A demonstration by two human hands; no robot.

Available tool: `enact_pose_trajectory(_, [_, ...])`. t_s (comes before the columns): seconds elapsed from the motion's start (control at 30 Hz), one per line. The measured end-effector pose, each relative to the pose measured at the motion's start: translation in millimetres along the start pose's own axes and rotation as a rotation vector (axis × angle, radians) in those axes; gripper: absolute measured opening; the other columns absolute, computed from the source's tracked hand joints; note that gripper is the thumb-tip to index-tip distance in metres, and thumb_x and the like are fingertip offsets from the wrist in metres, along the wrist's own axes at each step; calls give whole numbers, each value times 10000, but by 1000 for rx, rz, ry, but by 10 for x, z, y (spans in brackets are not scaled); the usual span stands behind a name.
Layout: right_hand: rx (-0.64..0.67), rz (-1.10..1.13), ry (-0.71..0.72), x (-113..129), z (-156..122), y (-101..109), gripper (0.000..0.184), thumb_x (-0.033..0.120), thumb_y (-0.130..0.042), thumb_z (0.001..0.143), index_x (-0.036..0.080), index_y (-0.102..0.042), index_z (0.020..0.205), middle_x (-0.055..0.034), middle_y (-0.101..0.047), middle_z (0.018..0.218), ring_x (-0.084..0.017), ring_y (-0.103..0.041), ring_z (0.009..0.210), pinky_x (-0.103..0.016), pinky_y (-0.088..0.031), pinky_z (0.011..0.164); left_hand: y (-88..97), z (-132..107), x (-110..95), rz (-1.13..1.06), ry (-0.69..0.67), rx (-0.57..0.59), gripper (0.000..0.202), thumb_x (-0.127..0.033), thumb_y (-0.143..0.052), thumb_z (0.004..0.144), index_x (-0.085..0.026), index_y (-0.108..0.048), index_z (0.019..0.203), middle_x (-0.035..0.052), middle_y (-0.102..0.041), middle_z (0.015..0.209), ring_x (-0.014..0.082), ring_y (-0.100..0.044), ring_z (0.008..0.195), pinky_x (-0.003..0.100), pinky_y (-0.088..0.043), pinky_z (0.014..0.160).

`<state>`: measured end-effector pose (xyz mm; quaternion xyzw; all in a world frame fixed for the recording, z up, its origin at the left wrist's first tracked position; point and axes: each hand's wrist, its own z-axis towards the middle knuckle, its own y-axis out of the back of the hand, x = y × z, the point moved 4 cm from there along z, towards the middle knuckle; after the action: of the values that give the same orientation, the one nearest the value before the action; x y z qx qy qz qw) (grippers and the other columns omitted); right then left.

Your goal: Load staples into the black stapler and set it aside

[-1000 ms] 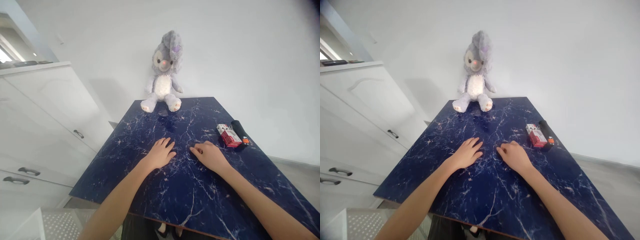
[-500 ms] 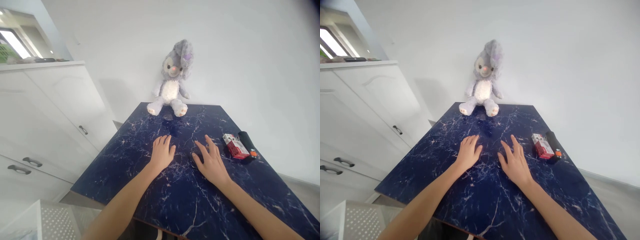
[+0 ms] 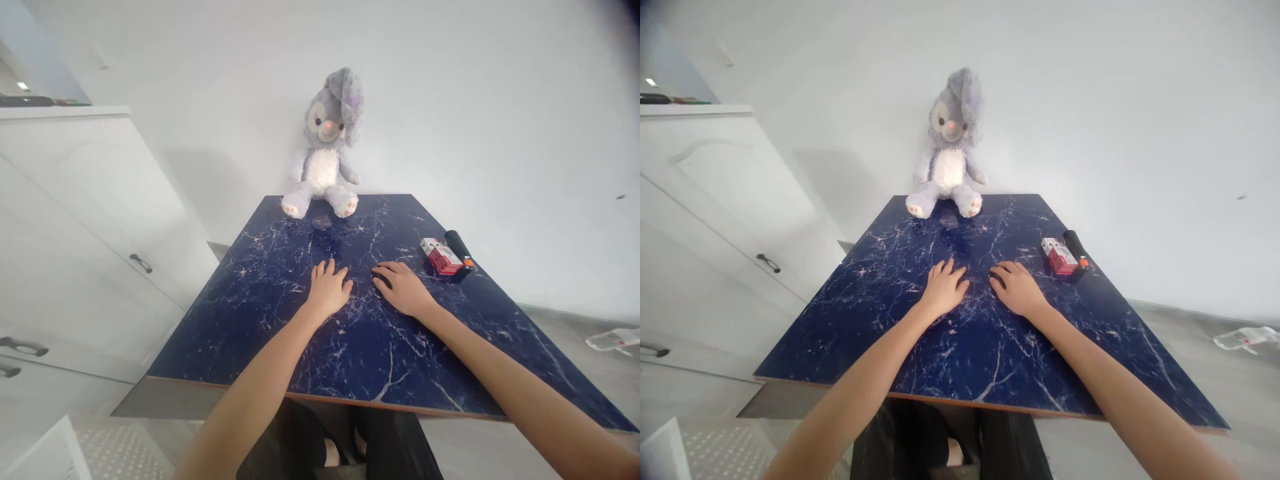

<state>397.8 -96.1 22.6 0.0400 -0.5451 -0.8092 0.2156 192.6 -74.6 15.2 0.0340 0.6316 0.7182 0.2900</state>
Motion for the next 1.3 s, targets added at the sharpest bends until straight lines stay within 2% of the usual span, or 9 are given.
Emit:
enact_pose_trajectory(0.13, [-53,8,45,53,-19,106,371,314,-419,998,182,-711,1185,-120,-667,1249,-270,-574,1168,-432,-405,1091,29,6,9,36,-10,-12,527,-498,-398,1002,-234,-566,1426,150,-409,1581,427,-320,1455,621,-266,1158])
enact_pose_trajectory(0.23, [-224,-39,14,-14,-40,315,354,269,-439,980,203,-691,1219,-110,-634,1309,-283,-518,1244,-453,-365,1125,34,30,16,56,-16,-35,516,-506,-414,997,-239,-593,1401,153,-449,1553,422,-362,1427,616,-302,1138])
enact_pose_trajectory(0.47, [-614,-92,-515,-892,-222,792,548,414,-442,966,128,-508,1427,-223,-424,1509,-373,-356,1406,-578,-275,1151,44,103,64,35,0,-59,449,-499,-423,1000,-280,-654,1317,111,-518,1497,374,-397,1382,603,-341,1105])
enact_pose_trajectory(0.6, [-435,189,-862,-1564,-340,677,664,508,-364,962,95,-448,1476,-247,-538,1411,-382,-481,1323,-541,-359,1100,71,130,76,6,44,-68,397,-471,-446,998,-284,-691,1249,85,-563,1454,342,-432,1353,574,-359,1099])
enact_pose_trajectory(0.73, [-161,293,-953,-1834,-361,514,663,550,-364,945,101,-559,1392,-248,-613,1328,-404,-553,1247,-497,-416,1031,91,158,73,-33,64,-111,358,-429,-461,992,-266,-724,1173,73,-642,1361,308,-504,1293,529,-382,1088])
enact_pose_trajectory(0.87, [-182,255,-920,-1757,-341,530,613,524,-415,921,116,-622,1329,-224,-662,1265,-384,-595,1184,-448,-446,972,214,162,209,-51,-3,-214,341,-389,-455,992,-235,-733,1116,71,-709,1232,256,-569,1214,453,-369,1104])
enact_pose_trajectory(1.0, [-182,286,-853,-1475,-256,480,572,523,-434,912,152,-671,1278,-178,-723,1152,-340,-650,1076,-393,-475,887,481,126,721,28,-38,-266,354,-366,-414,993,-228,-740,987,85,-732,1100,266,-604,1100,451,-385,1060])
enact_pose_trajectory(1.17, [-154,287,-734,-869,10,273,541,549,-447,924,202,-673,1273,-132,-752,1086,-307,-691,995,-359,-493,825,822,-19,1476,147,68,-351,353,-355,-394,976,-206,-711,935,99,-724,1000,283,-611,1028,414,-420,1008])
enact_pose_trajectory(1.3, [-118,414,-628,-201,398,-10,493,537,-516,908,205,-680,1233,-126,-744,1126,-299,-691,1029,-353,-499,846,937,-103,1706,40,229,-450,352,-370,-391,974,-205,-698,1021,84,-738,1049,256,-650,991,362,-461,952])
